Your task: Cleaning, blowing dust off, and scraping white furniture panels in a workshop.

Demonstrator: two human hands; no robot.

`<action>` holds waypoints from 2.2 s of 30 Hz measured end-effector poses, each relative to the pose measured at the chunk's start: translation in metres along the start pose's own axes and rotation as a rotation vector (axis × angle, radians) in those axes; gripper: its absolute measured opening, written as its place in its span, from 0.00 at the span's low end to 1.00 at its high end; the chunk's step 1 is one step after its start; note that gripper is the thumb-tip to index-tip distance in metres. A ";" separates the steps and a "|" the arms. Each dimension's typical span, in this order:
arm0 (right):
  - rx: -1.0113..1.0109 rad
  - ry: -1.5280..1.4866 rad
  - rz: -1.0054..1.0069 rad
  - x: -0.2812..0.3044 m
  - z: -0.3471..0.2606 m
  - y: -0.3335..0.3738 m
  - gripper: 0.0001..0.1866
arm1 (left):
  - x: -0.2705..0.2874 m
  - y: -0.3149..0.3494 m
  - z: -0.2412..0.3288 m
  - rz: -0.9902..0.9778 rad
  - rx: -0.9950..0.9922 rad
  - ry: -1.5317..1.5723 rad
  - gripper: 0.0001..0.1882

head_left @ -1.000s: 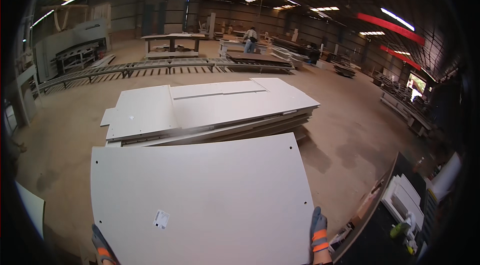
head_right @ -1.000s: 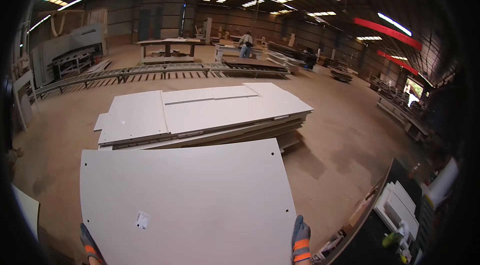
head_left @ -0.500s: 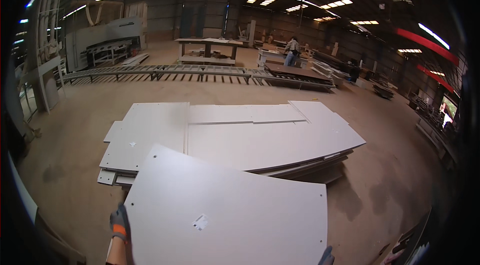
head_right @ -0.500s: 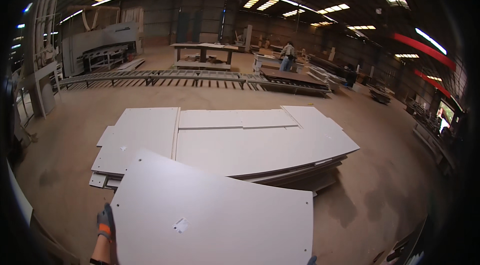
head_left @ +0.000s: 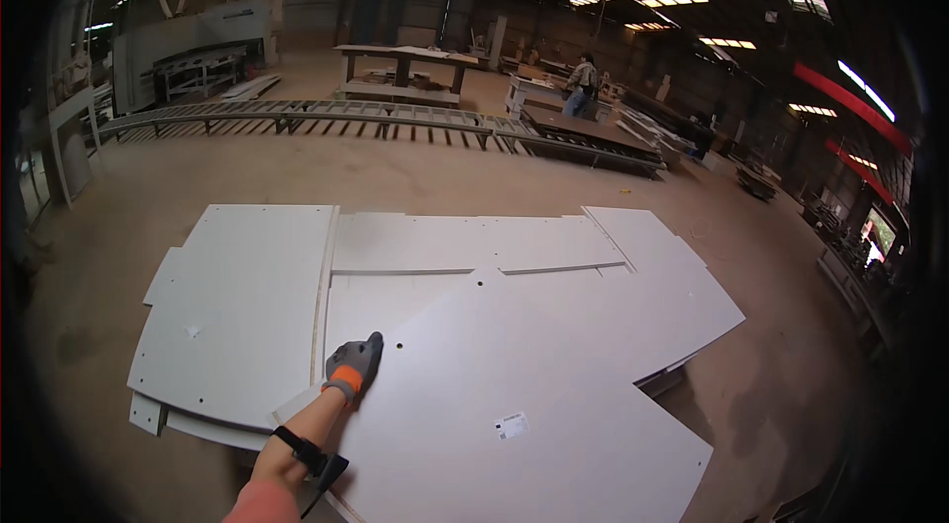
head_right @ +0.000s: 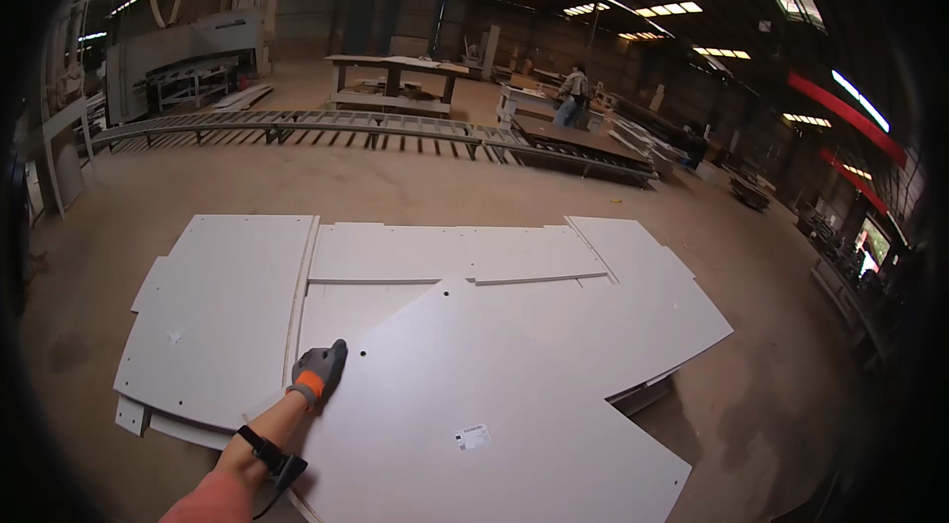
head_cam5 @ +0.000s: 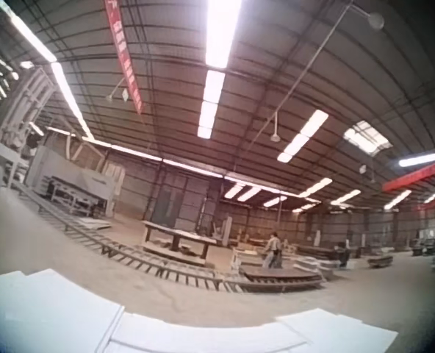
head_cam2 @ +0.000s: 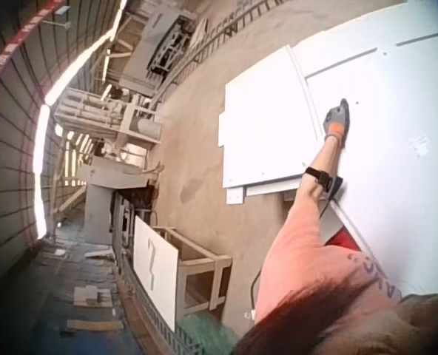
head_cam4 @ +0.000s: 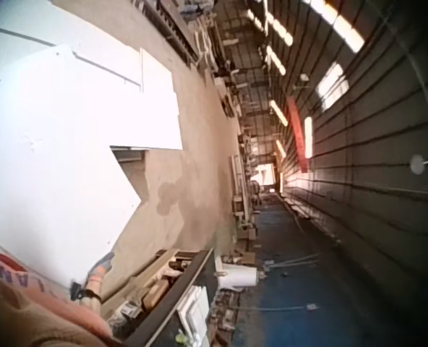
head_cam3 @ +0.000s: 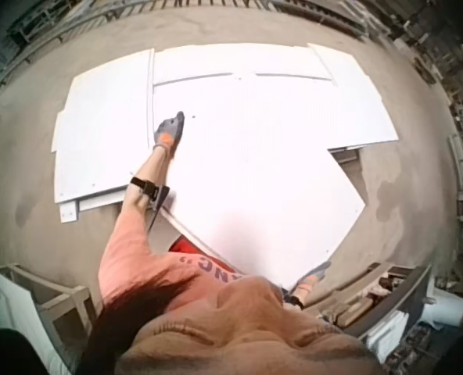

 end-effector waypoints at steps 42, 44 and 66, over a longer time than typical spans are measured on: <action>-0.505 0.015 -0.779 -0.261 0.002 0.024 0.30 | -0.108 -0.063 0.031 -0.010 -0.504 -0.531 0.33; -0.837 -0.161 -1.025 -0.297 -0.007 0.062 0.32 | -0.096 -0.084 0.025 -0.014 -0.503 -0.514 0.33; 0.350 0.152 -0.980 -0.342 -0.103 0.000 0.35 | -0.045 -0.149 -0.009 -0.016 -0.456 -0.559 0.31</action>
Point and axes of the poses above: each hand's wrist, its own y-axis away from the middle knuckle, its own x-axis out of the back of the hand, z = x × y, the point moved 10 cm from there along -y, towards the middle knuckle, and after that the axes turned 4 degrees about -z, right-handed, at the moved point
